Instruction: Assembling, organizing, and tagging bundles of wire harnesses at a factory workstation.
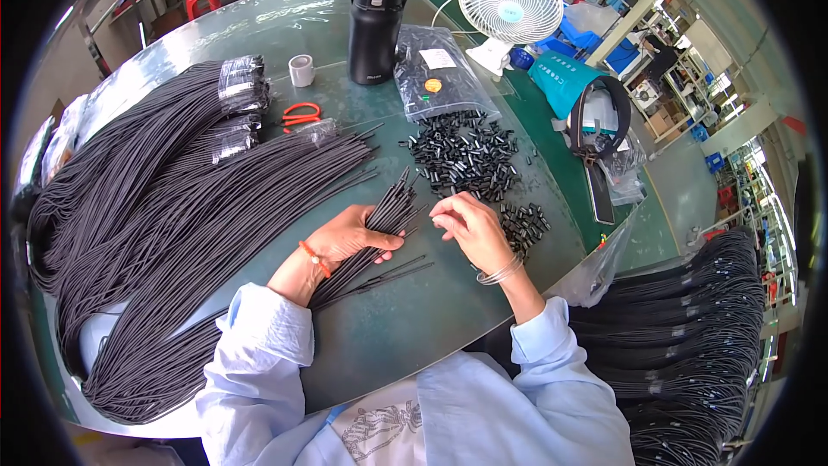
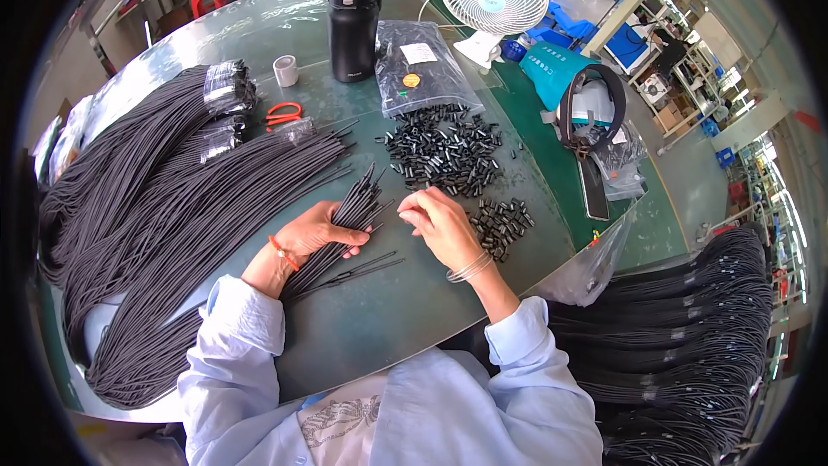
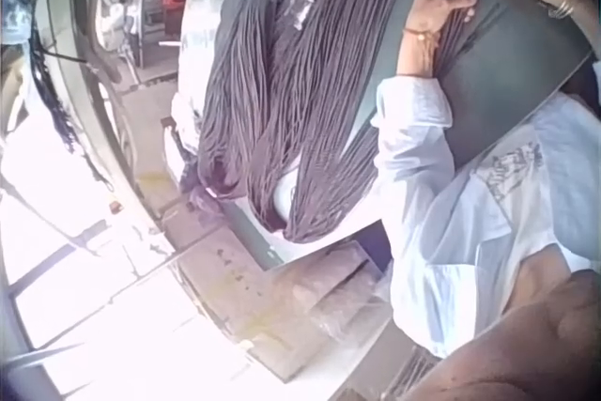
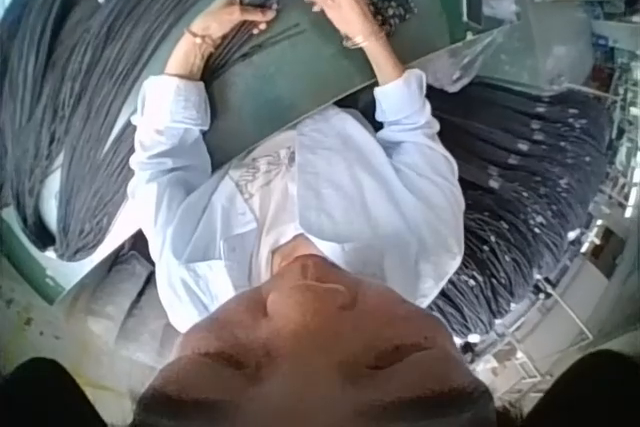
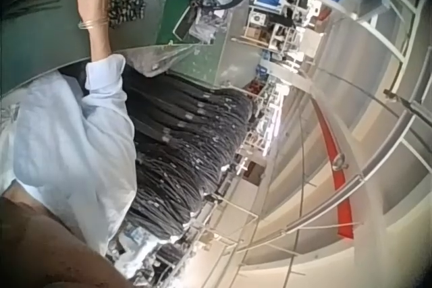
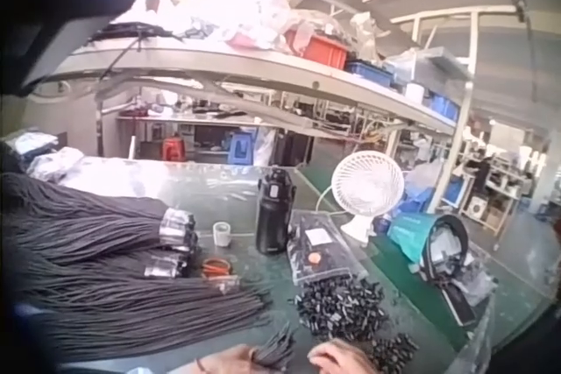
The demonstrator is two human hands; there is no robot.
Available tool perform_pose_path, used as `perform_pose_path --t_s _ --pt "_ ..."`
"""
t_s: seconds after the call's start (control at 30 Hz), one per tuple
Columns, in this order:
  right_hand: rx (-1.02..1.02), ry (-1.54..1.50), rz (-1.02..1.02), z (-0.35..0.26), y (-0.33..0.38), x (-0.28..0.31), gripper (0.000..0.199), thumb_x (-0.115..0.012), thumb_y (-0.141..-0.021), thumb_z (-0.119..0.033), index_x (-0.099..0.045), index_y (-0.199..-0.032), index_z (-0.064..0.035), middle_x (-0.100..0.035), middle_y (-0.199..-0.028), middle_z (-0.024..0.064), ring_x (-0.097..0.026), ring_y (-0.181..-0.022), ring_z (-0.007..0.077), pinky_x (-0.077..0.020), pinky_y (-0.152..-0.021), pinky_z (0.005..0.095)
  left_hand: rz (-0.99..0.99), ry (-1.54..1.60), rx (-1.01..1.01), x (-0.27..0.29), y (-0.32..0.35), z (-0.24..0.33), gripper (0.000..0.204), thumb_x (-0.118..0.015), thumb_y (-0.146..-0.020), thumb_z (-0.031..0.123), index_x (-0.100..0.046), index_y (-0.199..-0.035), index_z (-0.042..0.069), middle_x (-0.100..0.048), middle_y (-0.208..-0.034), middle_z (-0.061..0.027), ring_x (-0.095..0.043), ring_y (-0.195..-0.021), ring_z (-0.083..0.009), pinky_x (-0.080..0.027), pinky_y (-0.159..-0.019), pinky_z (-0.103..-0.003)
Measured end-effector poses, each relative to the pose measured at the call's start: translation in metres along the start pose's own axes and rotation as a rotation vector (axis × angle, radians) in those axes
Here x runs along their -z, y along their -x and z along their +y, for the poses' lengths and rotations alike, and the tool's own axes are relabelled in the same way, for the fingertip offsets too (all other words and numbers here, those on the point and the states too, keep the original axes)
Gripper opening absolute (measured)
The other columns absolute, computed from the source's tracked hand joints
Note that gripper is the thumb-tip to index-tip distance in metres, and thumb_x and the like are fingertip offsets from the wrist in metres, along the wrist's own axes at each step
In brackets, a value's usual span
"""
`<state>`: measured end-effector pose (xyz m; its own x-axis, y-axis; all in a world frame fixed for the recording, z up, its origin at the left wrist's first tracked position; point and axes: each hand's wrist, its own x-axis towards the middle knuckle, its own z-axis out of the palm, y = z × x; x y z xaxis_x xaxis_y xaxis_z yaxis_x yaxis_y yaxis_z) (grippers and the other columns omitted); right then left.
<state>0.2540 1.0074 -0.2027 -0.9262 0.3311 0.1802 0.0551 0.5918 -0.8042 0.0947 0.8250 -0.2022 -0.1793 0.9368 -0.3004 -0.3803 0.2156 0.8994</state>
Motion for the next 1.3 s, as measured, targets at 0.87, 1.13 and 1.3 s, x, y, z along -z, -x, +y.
perform_pose_path --t_s 0.87,1.13,1.3 --pt "0.307 0.671 0.185 -0.023 0.008 -0.024 0.003 -0.069 -0.079 -0.011 -0.067 -0.079 -0.0091 -0.06 -0.079 0.004 -0.058 -0.082 0.025 -0.0494 -0.073 0.0357 0.019 0.029 0.012 0.003 -0.001 -0.001 0.014 -0.071 -0.082 0.004 -0.063 -0.093 -0.002 -0.063 -0.081 -0.0044 -0.058 -0.067 -0.0116 -0.047 -0.06 -0.025" --pt "0.198 0.545 0.176 0.013 -0.007 -0.008 0.009 -0.071 -0.079 -0.008 -0.065 -0.084 -0.0024 -0.063 -0.085 0.0082 -0.058 -0.08 0.0272 -0.049 -0.072 0.0382 0.002 -0.019 0.015 0.0 0.001 0.003 0.014 -0.071 -0.082 0.003 -0.063 -0.093 -0.002 -0.063 -0.079 -0.0047 -0.059 -0.068 -0.0124 -0.048 -0.059 -0.026" --pt "0.054 0.107 -0.007 -0.002 0.005 -0.014 0.012 -0.07 -0.08 -0.006 -0.064 -0.089 -0.0025 -0.063 -0.086 0.0085 -0.059 -0.081 0.0266 -0.0496 -0.073 0.0378 0.02 -0.025 0.019 -0.001 0.002 0.001 0.015 -0.071 -0.081 0.002 -0.064 -0.093 -0.002 -0.063 -0.079 -0.0048 -0.06 -0.068 -0.0128 -0.048 -0.058 -0.026"
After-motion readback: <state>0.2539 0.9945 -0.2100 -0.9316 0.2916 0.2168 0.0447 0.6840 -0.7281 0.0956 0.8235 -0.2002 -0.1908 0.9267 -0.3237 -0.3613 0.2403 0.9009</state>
